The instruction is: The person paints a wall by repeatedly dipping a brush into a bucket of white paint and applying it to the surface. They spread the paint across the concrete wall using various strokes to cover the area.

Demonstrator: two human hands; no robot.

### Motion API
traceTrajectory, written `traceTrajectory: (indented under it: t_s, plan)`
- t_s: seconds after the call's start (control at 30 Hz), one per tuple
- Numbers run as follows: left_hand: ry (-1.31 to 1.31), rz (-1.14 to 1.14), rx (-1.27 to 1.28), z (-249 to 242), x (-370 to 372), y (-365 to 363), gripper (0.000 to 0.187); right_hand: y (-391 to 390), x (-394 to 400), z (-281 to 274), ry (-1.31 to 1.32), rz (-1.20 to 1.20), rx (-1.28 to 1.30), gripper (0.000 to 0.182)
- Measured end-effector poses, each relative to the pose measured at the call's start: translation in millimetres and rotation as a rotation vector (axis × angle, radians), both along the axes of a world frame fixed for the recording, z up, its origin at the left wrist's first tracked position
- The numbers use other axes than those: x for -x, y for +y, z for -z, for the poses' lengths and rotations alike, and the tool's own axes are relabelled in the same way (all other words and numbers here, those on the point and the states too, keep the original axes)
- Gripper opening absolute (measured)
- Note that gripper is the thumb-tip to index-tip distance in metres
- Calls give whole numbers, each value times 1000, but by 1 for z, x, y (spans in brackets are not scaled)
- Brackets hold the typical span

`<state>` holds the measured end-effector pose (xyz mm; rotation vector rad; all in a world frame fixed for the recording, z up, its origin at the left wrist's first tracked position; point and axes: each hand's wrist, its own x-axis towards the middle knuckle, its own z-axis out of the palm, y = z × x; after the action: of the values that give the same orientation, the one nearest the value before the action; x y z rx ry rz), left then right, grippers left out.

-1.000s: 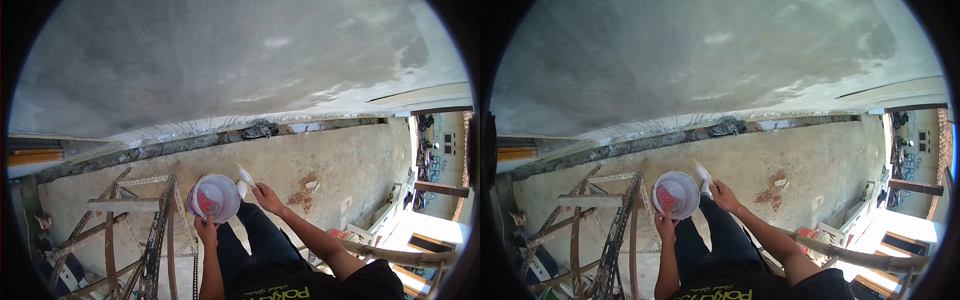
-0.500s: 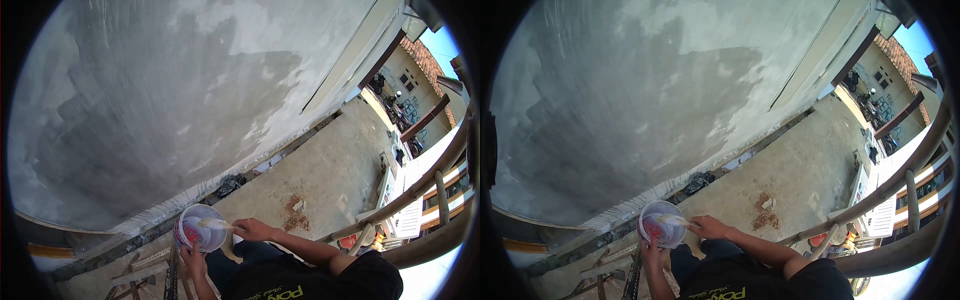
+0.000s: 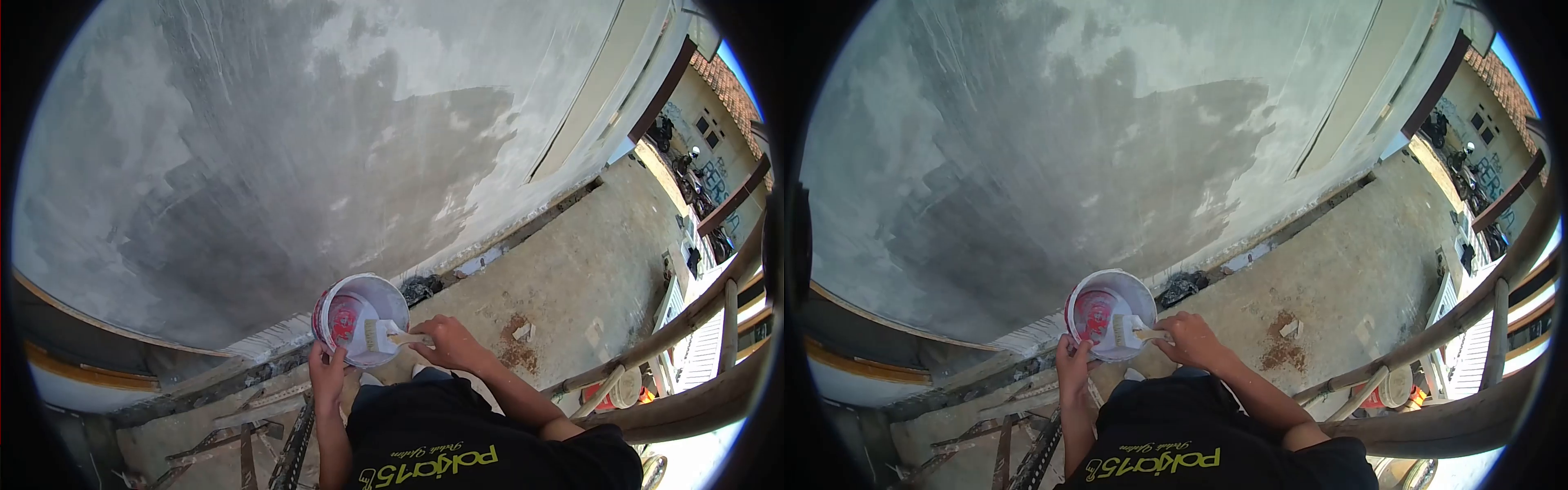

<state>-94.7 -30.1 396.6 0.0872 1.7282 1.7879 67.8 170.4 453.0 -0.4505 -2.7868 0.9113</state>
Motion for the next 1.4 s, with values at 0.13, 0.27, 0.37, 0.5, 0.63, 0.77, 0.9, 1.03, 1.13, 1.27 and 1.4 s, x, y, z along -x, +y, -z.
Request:
traceTrajectory:
  t_s: [0.13,0.27,0.37,0.5,0.63,0.77,0.9,1.03,1.13,1.27,1.4]
  plan:
    - [19,8,-83,-15,4,6,21,6,5,-30,94,108,38,24]
    - [83,-1,-70,-43,6,11,20,10,9,-50,162,178,118,22]
    - [139,14,-94,-46,8,12,20,16,12,-54,230,84,22,21]
    - [178,52,-168,-54,9,15,25,19,22,-53,209,15,-7,20]
    - [272,88,-156,-54,8,17,28,17,41,-41,214,-59,-107,20]
    - [360,97,-111,-48,9,19,29,16,61,-14,201,-116,-232,23]
    - [392,86,-100,-44,12,21,29,13,75,2,155,-149,-275,24]
    - [387,85,-98,-41,21,30,28,20,79,-9,125,-129,-105,17]
    - [347,84,-122,-45,26,33,28,29,74,-36,103,-1,176,16]
    - [238,80,-177,-60,34,35,28,43,66,-52,113,165,418,23]
    - [102,88,-187,-73,43,42,29,46,57,-70,123,369,674,25]
